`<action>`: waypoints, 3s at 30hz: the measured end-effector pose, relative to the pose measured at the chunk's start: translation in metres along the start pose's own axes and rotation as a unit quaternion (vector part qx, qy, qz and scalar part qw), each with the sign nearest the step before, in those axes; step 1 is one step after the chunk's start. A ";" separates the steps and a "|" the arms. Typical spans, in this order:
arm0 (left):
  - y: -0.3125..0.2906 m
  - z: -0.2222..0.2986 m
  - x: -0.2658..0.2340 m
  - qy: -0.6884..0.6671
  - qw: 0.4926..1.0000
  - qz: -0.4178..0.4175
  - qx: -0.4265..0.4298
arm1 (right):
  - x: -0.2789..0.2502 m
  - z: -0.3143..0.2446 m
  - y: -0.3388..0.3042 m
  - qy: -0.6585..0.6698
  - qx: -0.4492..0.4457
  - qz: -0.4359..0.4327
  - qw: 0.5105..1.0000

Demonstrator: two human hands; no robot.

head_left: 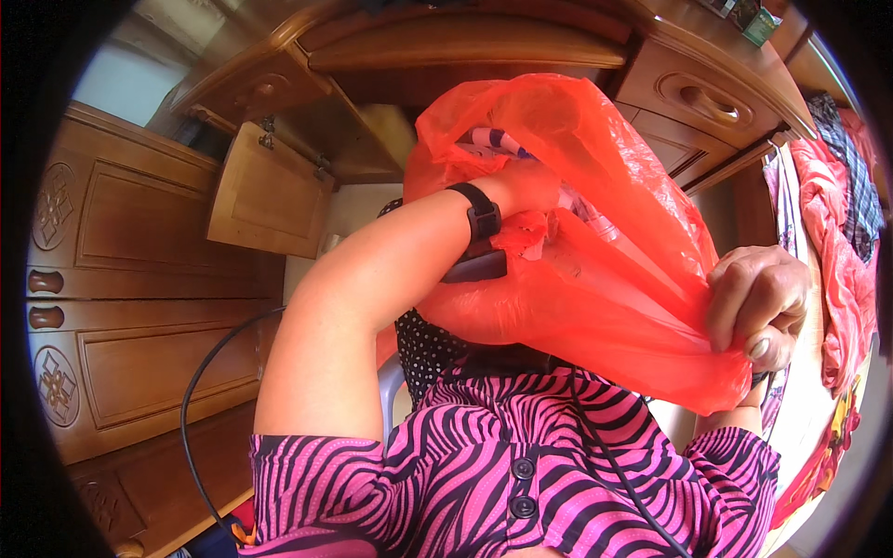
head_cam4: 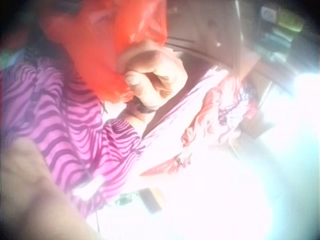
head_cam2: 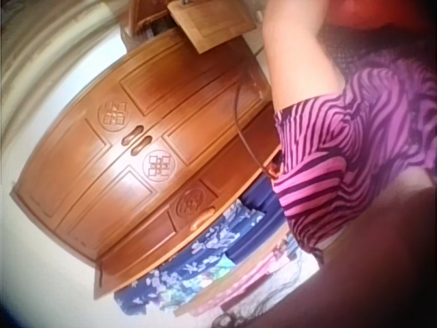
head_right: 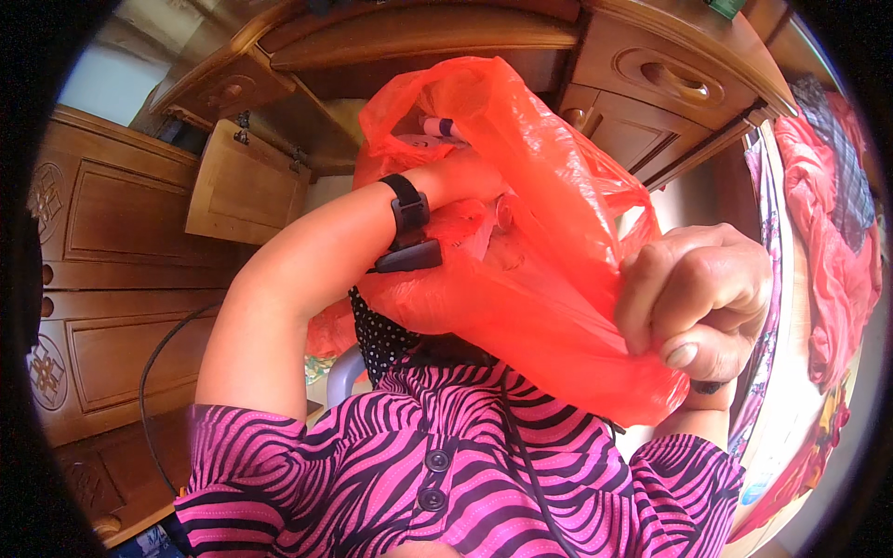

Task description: Organize and inspect various small items stored in a red plastic bag inside a wooden cabinet.

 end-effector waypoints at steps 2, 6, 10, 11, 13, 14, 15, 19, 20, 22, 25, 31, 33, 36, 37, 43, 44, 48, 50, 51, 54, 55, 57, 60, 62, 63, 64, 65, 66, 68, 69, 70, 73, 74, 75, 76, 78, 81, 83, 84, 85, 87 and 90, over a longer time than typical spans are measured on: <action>-0.002 0.011 -0.005 0.047 0.999 0.005 0.018 | -0.008 0.001 -0.009 -0.010 0.027 0.053 0.998; -0.012 0.024 -0.031 0.053 0.992 -0.097 -0.067 | -0.022 0.010 -0.022 -0.026 0.081 0.152 0.985; -0.016 0.022 -0.035 0.032 0.980 -0.147 -0.129 | -0.036 0.017 -0.027 -0.047 0.115 0.168 0.978; -0.018 0.024 -0.038 0.025 0.984 -0.130 -0.120 | -0.038 0.018 -0.027 -0.057 0.119 0.170 0.977; -0.027 0.030 -0.043 0.018 0.987 -0.116 -0.111 | -0.041 0.022 -0.028 -0.055 0.121 0.165 0.977; -0.031 0.038 -0.053 -0.020 0.996 -0.028 -0.080 | -0.042 0.024 -0.027 -0.049 0.125 0.163 0.977; -0.039 0.046 -0.067 -0.056 0.995 0.060 -0.049 | -0.042 0.024 -0.024 -0.042 0.127 0.159 0.978; -0.066 0.071 -0.103 0.005 0.978 0.187 0.089 | -0.049 0.029 -0.016 -0.085 0.122 0.177 0.973; -0.073 0.059 -0.102 -0.139 0.975 0.172 -0.004 | -0.054 0.031 -0.015 -0.085 0.122 0.180 0.972; -0.086 0.057 -0.097 -0.278 0.943 0.152 -0.097 | -0.050 0.031 -0.006 -0.228 0.135 0.115 0.957; -0.107 0.057 -0.097 -0.484 0.807 0.301 -0.157 | -0.040 0.045 0.005 -0.317 0.210 0.047 0.924; -0.127 0.054 -0.093 -0.510 0.764 0.350 -0.183 | -0.015 0.081 0.047 -0.325 0.260 0.051 0.908; -0.118 0.060 -0.089 -0.507 0.771 0.341 -0.179 | -0.010 0.091 0.059 -0.365 0.133 0.059 0.920; -0.115 0.057 -0.086 -0.500 0.777 0.338 -0.178 | 0.013 0.115 0.066 -0.417 0.078 0.009 0.905; -0.116 0.057 -0.085 -0.502 0.775 0.339 -0.179 | 0.014 0.127 0.066 -0.399 0.114 0.016 0.910; -0.122 0.063 -0.083 -0.520 0.751 0.368 -0.173 | -0.036 0.208 0.022 -0.182 0.397 0.034 0.899; -0.123 0.065 -0.084 -0.517 0.748 0.376 -0.176 | -0.039 0.218 0.010 -0.200 0.402 -0.012 0.894; -0.127 0.059 -0.086 -0.497 0.765 0.366 -0.182 | -0.077 0.252 -0.039 -0.260 0.463 -0.008 0.847; -0.131 0.055 -0.083 -0.487 0.781 0.344 -0.184 | -0.088 0.261 -0.045 -0.218 0.547 0.025 0.808; -0.129 0.054 -0.081 -0.478 0.797 0.321 -0.182 | -0.103 0.255 -0.034 -0.342 0.472 0.086 0.808; -0.120 0.061 -0.079 -0.471 0.802 0.310 -0.195 | -0.120 0.249 -0.013 -0.403 0.387 0.180 0.810; -0.117 0.064 -0.079 -0.472 0.804 0.305 -0.195 | -0.123 0.252 -0.005 -0.350 0.378 0.209 0.831; -0.117 0.068 -0.082 -0.464 0.811 0.289 -0.206 | -0.116 0.276 0.019 -0.347 0.372 0.149 0.848; -0.118 0.064 -0.081 -0.463 0.816 0.271 -0.215 | -0.105 0.313 0.045 -0.341 0.370 0.114 0.857; -0.111 0.060 -0.074 -0.476 0.811 0.261 -0.217 | -0.120 0.322 0.030 -0.336 0.385 0.152 0.846; -0.114 0.060 -0.075 -0.476 0.808 0.267 -0.222 | -0.121 0.323 0.032 -0.337 0.384 0.151 0.846; -0.115 0.061 -0.075 -0.472 0.810 0.266 -0.222 | -0.121 0.323 0.033 -0.339 0.384 0.151 0.845; -0.115 0.061 -0.075 -0.473 0.809 0.267 -0.224 | -0.120 0.324 0.034 -0.341 0.384 0.151 0.845; -0.118 0.062 -0.075 -0.474 0.807 0.270 -0.227 | -0.120 0.325 0.036 -0.343 0.384 0.149 0.844; -0.120 0.063 -0.075 -0.468 0.809 0.272 -0.227 | -0.119 0.327 0.039 -0.349 0.387 0.145 0.841; -0.120 0.063 -0.075 -0.464 0.811 0.275 -0.227 | -0.120 0.327 0.040 -0.353 0.387 0.142 0.840; -0.120 0.063 -0.075 -0.462 0.812 0.277 -0.227 | -0.121 0.328 0.041 -0.357 0.388 0.139 0.838; -0.121 0.063 -0.074 -0.461 0.813 0.280 -0.218 | -0.121 0.330 0.038 -0.366 0.396 0.130 0.832; -0.120 0.063 -0.074 -0.458 0.814 0.276 -0.226 | -0.121 0.331 0.035 -0.368 0.400 0.127 0.830; -0.118 0.062 -0.074 -0.455 0.816 0.271 -0.232 | -0.124 0.331 0.033 -0.372 0.403 0.125 0.827; -0.118 0.061 -0.074 -0.455 0.816 0.270 -0.231 | -0.126 0.330 0.031 -0.375 0.406 0.124 0.824; -0.118 0.060 -0.071 -0.467 0.810 0.275 -0.225 | -0.132 0.328 0.026 -0.382 0.411 0.124 0.818; -0.115 0.062 -0.071 -0.468 0.813 0.268 -0.220 | -0.139 0.322 0.018 -0.393 0.416 0.126 0.810; -0.116 0.060 -0.068 -0.462 0.819 0.264 -0.217 | -0.144 0.319 0.014 -0.399 0.418 0.126 0.806; -0.117 0.058 -0.069 -0.457 0.823 0.260 -0.214 | -0.146 0.317 0.014 -0.403 0.418 0.126 0.804; -0.116 0.058 -0.069 -0.454 0.825 0.261 -0.211 | -0.149 0.315 0.014 -0.407 0.418 0.127 0.802; -0.117 0.058 -0.065 -0.465 0.814 0.266 -0.225 | -0.151 0.313 0.012 -0.415 0.419 0.126 0.798; -0.119 0.056 -0.064 -0.463 0.818 0.267 -0.212 | -0.153 0.310 0.006 -0.426 0.426 0.121 0.789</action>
Point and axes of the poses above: each hand's wrist, its own y-axis towards the middle knuckle, its own x-axis out of the palm, z = x × y, the point moved 7 cm from there along y, towards the middle knuckle, and after that the axes turned 15 degrees about x, right-handed, at the moved point
